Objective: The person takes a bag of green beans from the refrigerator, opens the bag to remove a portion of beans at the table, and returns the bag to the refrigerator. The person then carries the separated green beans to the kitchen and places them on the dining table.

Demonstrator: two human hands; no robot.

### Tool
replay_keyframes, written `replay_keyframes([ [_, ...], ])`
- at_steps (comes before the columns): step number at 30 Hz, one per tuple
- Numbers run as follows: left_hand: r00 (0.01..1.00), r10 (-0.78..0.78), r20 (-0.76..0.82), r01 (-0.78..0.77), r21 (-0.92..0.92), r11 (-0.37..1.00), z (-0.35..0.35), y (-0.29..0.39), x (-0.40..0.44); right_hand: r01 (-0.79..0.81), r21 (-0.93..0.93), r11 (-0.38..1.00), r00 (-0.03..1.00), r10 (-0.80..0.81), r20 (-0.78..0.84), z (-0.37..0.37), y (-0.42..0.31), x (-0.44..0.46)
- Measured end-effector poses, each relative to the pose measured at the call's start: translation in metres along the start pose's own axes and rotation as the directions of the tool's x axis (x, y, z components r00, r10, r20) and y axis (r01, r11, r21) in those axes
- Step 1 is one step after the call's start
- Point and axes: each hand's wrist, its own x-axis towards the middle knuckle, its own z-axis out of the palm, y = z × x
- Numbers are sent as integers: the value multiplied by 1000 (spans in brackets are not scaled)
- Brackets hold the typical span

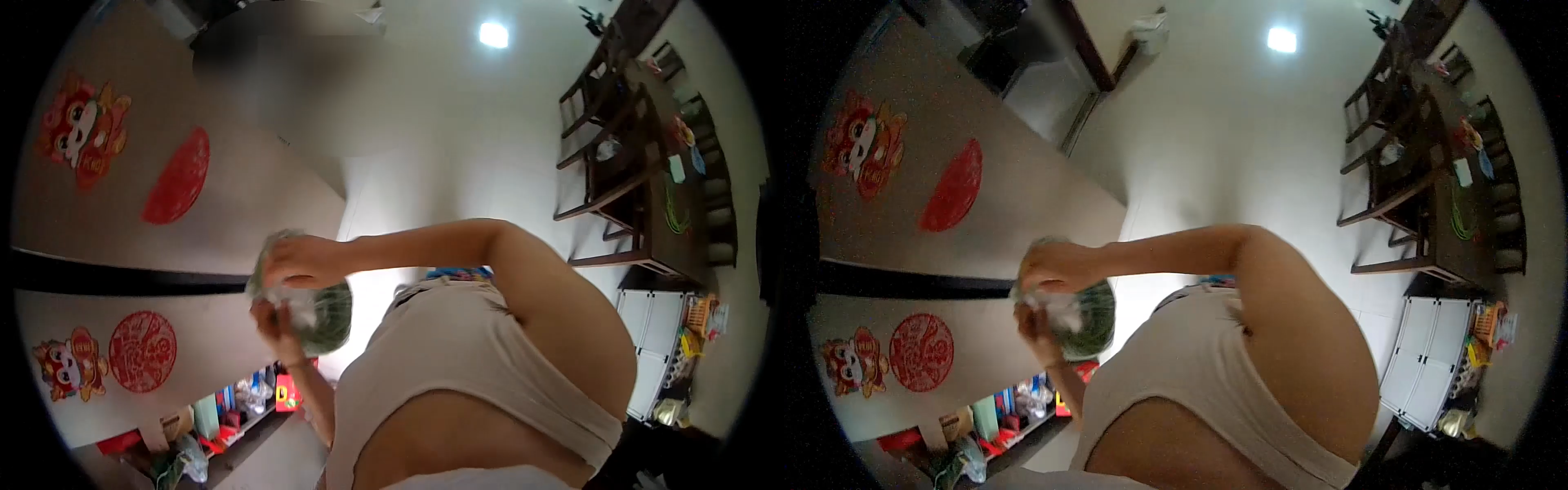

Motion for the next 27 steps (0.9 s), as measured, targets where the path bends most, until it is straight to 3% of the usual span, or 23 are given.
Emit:
replay_keyframes([
  [2, 986, 69, 151, -77, 52, 996, 32, 14, 38, 31, -67, 997, 999, -34, -39, -10, 8, -13],
  [5, 916, 122, 382, -175, 108, 979, 56, 15, 29, -324, -150, 934, 946, 325, -19, -14, -18, -61],
  [8, 721, 368, 587, -482, 44, 875, 121, 15, 23, -682, -211, 701, 730, 669, -140, -43, -39, -120],
  [9, 672, 392, 628, -475, -41, 879, 141, 17, 24, -794, -138, 593, 608, 774, -174, -67, -63, -128],
  [10, 635, 414, 652, -460, -111, 881, 165, 19, 22, -719, -165, 675, 687, 655, -314, -76, -68, -158],
  [11, 737, 160, 657, -28, -207, 978, 180, 26, 14, -696, -230, 680, 692, 550, -468, -84, -84, -176],
  [12, 688, -47, 725, 178, -105, 978, 191, 51, 16, -718, -277, 638, 657, 491, -573, -103, -103, -194],
  [13, 645, -56, 762, 383, -259, 887, 206, 68, 17, -717, -115, 688, 540, 443, -715, -123, -124, -208],
  [14, 617, -31, 786, 554, -406, 727, 222, 78, 16, -690, -152, 708, 523, 341, -782, -144, -138, -235],
  [15, 624, -3, 782, 595, -472, 650, 236, 83, 11, -677, -198, 708, 485, 228, -844, -165, -158, -257],
  [17, 638, 83, 765, 651, -594, 472, 262, 102, 3, -551, 105, 828, 217, 264, -940, -188, -203, -302],
  [18, 652, 88, 753, 663, -623, 414, 270, 111, -7, -578, 103, 810, 175, 246, -953, -195, -221, -327],
  [20, 657, 100, 747, 694, -652, 307, 290, 136, -31, -571, 267, 776, 8, 331, -944, -202, -254, -372],
  [23, 686, -80, 724, 714, -647, 269, 311, 163, -57, -498, 436, 750, 13, 509, -861, -198, -268, -415],
  [27, 719, -111, 686, 680, -664, 310, 321, 169, -82, -377, 679, 630, 55, 747, -662, -173, -234, -408],
])
